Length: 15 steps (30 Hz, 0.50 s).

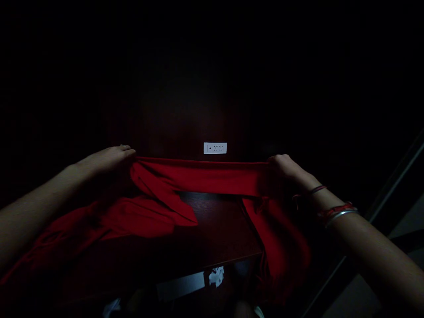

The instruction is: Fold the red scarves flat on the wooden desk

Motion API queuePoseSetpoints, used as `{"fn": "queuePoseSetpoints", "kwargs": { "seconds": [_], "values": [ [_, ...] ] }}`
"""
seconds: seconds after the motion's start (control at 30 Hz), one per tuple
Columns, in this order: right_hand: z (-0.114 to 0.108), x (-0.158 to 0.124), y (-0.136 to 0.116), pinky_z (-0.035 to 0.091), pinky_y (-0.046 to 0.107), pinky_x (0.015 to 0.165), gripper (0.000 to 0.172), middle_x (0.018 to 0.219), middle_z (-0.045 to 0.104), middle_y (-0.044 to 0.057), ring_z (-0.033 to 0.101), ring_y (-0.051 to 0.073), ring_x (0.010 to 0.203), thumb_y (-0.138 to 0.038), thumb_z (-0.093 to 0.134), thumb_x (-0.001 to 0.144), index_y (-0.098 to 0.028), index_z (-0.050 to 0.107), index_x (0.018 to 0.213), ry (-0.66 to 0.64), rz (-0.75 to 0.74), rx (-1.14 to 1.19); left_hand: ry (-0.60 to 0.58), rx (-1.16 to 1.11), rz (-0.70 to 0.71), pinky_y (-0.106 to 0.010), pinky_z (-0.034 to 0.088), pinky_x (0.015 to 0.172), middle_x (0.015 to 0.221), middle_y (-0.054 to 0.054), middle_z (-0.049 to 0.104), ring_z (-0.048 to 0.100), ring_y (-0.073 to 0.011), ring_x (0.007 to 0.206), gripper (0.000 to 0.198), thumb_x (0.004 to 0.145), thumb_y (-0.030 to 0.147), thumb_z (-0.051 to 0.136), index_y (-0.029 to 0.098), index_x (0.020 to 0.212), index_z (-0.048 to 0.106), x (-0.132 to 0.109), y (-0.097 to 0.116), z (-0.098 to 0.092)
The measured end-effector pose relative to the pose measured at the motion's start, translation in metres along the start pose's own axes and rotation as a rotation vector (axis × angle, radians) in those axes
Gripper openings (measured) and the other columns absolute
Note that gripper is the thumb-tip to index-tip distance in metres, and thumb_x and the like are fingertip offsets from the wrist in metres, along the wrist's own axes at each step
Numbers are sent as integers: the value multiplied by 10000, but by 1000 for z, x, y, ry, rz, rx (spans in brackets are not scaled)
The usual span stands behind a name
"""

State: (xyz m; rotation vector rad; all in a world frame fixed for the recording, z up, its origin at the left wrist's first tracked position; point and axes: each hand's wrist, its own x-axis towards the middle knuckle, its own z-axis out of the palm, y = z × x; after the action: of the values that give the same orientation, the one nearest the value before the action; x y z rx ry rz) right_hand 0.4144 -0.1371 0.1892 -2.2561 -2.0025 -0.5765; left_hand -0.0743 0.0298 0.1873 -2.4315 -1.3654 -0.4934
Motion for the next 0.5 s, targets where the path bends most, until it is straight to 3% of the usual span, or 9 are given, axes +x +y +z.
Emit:
{"fn": "queuePoseSetpoints", "kwargs": {
  "seconds": [0.03, 0.17, 0.37, 0.5],
  "values": [
    [-6, 7, 6, 376, 198, 591, 219, 818, 633, 84, 577, 160, 755, -173, 421, 760, -144, 626, 831, -25, -16, -19, -57, 49, 25, -172, 333, 687, 750, 16, 498, 429, -94, 697, 45, 729, 149, 500, 120, 760, 513, 2, -1, 3],
    [-21, 24, 18, 378, 200, 583, 159, 749, 634, 50, 572, 148, 718, -165, 504, 703, -159, 648, 770, -75, -36, -63, -137, 82, -105, -178, 331, 602, 686, 11, 490, 431, -109, 639, 83, 672, 142, 526, 126, 751, 508, 7, 8, 20],
    [-40, 35, 24, 362, 198, 597, 170, 789, 638, 62, 566, 136, 734, -216, 545, 694, -140, 652, 802, -17, 9, -94, 30, -25, -287, -219, 354, 591, 685, -20, 510, 474, -145, 627, 95, 688, 186, 435, 136, 739, 497, 14, 17, 33],
    [-47, 44, 34, 328, 209, 621, 229, 847, 623, 119, 556, 120, 780, -179, 485, 728, -71, 645, 850, 5, 32, -85, 117, -189, -378, -209, 375, 580, 729, -29, 548, 511, -140, 623, 165, 711, 198, 379, 149, 829, 484, 11, 29, 56]
  ]
}}
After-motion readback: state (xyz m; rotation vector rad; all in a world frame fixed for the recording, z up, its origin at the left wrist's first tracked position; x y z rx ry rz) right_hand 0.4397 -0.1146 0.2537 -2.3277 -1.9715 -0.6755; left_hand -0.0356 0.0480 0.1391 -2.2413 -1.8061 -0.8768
